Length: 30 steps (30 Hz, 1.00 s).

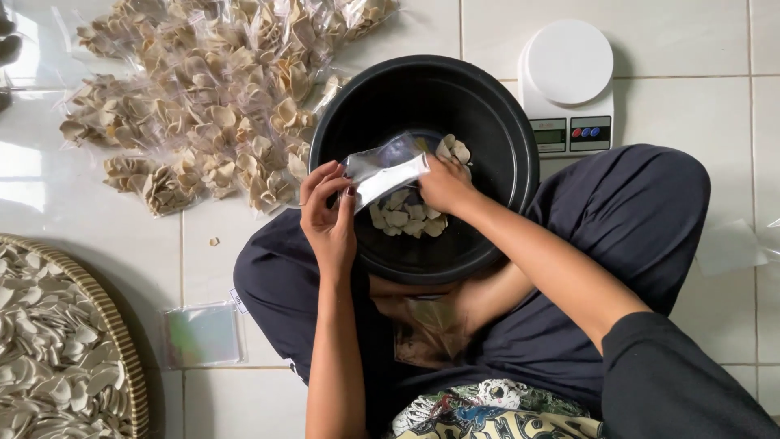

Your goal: Packaging small dried food pieces into plastic bags using a spoon and weighing them on a digital scale.

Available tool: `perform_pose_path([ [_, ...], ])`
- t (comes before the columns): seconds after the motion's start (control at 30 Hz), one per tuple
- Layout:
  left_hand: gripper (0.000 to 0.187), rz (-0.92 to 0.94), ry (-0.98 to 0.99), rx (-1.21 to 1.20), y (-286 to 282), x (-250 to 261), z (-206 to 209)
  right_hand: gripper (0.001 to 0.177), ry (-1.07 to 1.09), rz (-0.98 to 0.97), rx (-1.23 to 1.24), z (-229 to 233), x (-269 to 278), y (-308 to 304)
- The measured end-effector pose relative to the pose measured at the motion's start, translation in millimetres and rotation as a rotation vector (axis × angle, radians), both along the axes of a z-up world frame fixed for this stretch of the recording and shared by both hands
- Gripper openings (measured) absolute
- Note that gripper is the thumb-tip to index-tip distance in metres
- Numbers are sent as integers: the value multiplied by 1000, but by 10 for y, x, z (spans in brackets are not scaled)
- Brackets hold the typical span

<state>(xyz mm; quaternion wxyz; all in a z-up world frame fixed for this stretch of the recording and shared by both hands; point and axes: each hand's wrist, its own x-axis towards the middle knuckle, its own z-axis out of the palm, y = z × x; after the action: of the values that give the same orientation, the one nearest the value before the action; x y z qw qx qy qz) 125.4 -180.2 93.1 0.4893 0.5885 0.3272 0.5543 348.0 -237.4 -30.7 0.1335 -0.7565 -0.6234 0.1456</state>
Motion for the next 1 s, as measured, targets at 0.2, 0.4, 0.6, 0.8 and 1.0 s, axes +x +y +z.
perform_pose_path([
  [0.2, 8, 33, -91, -40, 35, -35, -71, 10, 119, -105, -38, 605, 228, 229],
  [0.4, 8, 7, -98, -76, 32, -21, -32, 7, 82, -68, -91, 295, 286, 301],
  [0.6, 9, -22, -109, -78, 54, -53, -61, 23, 162, 99, -514, 1007, 27, 238],
  [0.8, 10, -22, -132, -118, 41, -39, -43, 14, -229, 208, -533, 1420, 460, 112],
  [1.0, 9, -23, -125, -111, 42, -44, -52, 15, -362, 22, -128, 796, 918, 82],
])
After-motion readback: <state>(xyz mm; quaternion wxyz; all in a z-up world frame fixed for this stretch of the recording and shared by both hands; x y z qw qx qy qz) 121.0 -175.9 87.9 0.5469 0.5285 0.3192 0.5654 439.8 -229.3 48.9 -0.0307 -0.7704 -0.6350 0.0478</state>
